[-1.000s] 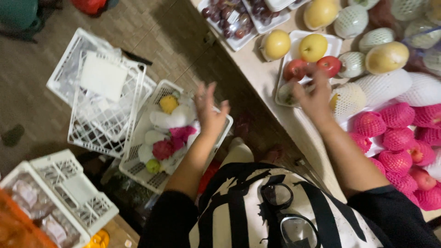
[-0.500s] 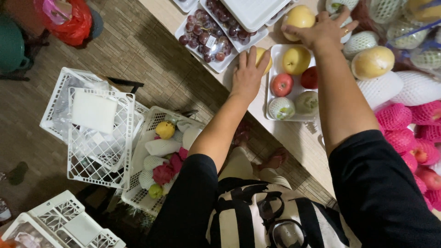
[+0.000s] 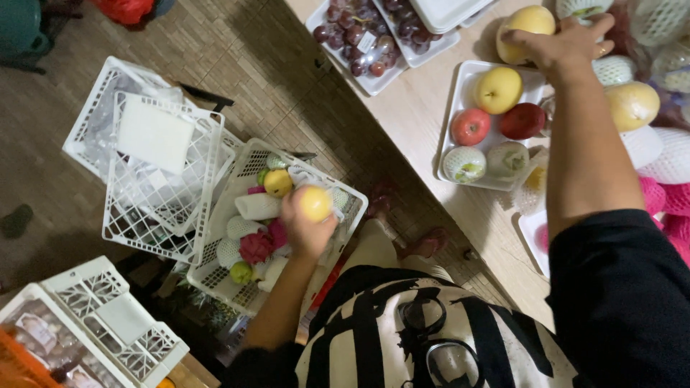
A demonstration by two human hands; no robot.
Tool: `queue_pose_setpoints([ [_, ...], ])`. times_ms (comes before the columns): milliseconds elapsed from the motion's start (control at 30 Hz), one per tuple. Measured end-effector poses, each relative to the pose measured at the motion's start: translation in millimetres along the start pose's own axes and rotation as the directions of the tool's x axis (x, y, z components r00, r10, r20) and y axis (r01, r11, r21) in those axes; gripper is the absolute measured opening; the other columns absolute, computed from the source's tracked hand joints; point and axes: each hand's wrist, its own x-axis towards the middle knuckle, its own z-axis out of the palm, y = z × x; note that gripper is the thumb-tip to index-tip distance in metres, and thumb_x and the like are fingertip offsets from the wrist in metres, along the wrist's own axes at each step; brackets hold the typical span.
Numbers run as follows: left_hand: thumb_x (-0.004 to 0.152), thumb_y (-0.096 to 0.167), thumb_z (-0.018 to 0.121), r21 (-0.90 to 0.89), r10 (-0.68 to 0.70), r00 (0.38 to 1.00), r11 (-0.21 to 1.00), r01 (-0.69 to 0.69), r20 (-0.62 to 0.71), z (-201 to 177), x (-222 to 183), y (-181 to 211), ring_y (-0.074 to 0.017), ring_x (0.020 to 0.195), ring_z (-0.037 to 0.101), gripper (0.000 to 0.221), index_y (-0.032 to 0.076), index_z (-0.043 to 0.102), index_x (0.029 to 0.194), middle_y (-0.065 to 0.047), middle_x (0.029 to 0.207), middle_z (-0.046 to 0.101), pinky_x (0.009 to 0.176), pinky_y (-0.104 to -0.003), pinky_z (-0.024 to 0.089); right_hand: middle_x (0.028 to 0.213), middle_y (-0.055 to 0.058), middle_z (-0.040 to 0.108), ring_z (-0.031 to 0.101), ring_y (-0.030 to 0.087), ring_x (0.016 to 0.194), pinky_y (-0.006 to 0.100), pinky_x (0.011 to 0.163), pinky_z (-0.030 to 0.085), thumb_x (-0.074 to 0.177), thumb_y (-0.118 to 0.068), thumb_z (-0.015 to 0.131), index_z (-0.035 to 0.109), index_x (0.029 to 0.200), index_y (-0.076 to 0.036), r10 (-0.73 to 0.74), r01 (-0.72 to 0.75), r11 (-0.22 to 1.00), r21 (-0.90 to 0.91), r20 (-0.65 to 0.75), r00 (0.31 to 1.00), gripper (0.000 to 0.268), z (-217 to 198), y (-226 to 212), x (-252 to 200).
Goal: The person is wrapping various fruits like apples and pears in protective foam sleeves and arranging them on trays for display or sale.
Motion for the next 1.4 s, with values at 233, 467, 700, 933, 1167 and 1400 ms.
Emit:
queue_pose_setpoints([
  [233,0.055,0.030,0.091,0.102,-0.324,0.897,0.924,0.368,-0.301,-37.3,-44.1,-143.8,-0.0419,0.107,0.053,0.087,0.007,0.056,0.131,-0.022,0.124,0.054,0.083,-0.059,0.047,0.133,-0.001,0.038,0.065,0.012,0.114,0.031,0.064,0.068,0.079,-0.073,0.095,0.031,0.121,-0.026,-0.004,0.003,0.811,0.585,0.002,1.000,0.090,-10.1,30.5,7.1],
  [467,0.075,0.039,0.078,-0.309,-0.530,0.794,0.734,0.605,0.296,-39.9,-34.5,-33.0,-0.0444,0.151,0.010,0.094,0.027,0.033,0.156,-0.021,0.167,0.006,0.111,-0.065,0.034,0.134,0.001,0.064,0.063,0.023,0.122,0.049,0.098,0.056,0.067,-0.031,0.090,0.059,0.139,-0.020,-0.778,0.131,0.299,0.945,0.162,0.607,0.079,96.8,138.9,-34.9],
  [700,0.090,0.083,0.044,-0.435,0.336,0.562,-0.385,0.814,0.755,35.4,-35.0,-79.6,-0.0426,0.120,0.063,0.097,0.014,0.040,0.158,-0.029,0.123,0.068,0.109,-0.065,0.042,0.158,0.027,0.016,0.014,0.055,0.149,0.063,0.123,0.007,0.050,-0.049,0.101,0.063,0.126,-0.017,-0.943,0.457,0.334,0.825,0.287,0.172,0.091,164.4,3.7,-333.7],
  [933,0.086,0.048,0.056,-0.504,0.030,0.504,-0.028,0.863,0.863,-19.4,-61.1,-161.8,-0.0395,0.123,0.060,0.078,0.022,0.039,0.158,-0.023,0.135,0.061,0.110,-0.059,0.041,0.173,0.018,-0.009,-0.008,0.056,0.154,0.070,0.120,0.019,0.076,-0.047,0.083,0.018,0.163,-0.040,-0.596,0.798,0.395,0.455,0.788,-0.154,0.109,214.7,17.4,-353.1],
  [1167,0.078,0.016,0.082,-0.372,-0.343,0.693,0.650,0.662,0.635,-41.2,-19.4,-200.9,-0.0334,0.127,0.056,0.091,0.034,0.041,0.157,-0.015,0.146,0.054,0.109,-0.049,0.041,0.127,0.024,0.066,0.063,0.044,0.120,0.056,0.101,0.051,0.089,-0.028,0.078,0.061,0.136,-0.003,-0.958,0.698,0.156,0.699,-0.067,0.280,0.056,100.4,40.8,-299.1],
  [1400,0.099,0.031,0.051,0.644,-0.372,0.749,0.760,-0.093,0.547,8.1,-12.6,-176.4,-0.0454,0.154,0.014,0.052,0.033,0.041,0.150,-0.018,0.170,0.012,0.118,-0.063,0.023,0.130,0.029,0.047,0.048,0.043,0.122,0.054,0.103,0.042,0.098,-0.021,0.076,0.053,0.140,0.010,-0.697,0.765,0.639,-0.081,-0.482,0.532,0.056,-3.9,143.2,-204.7],
])
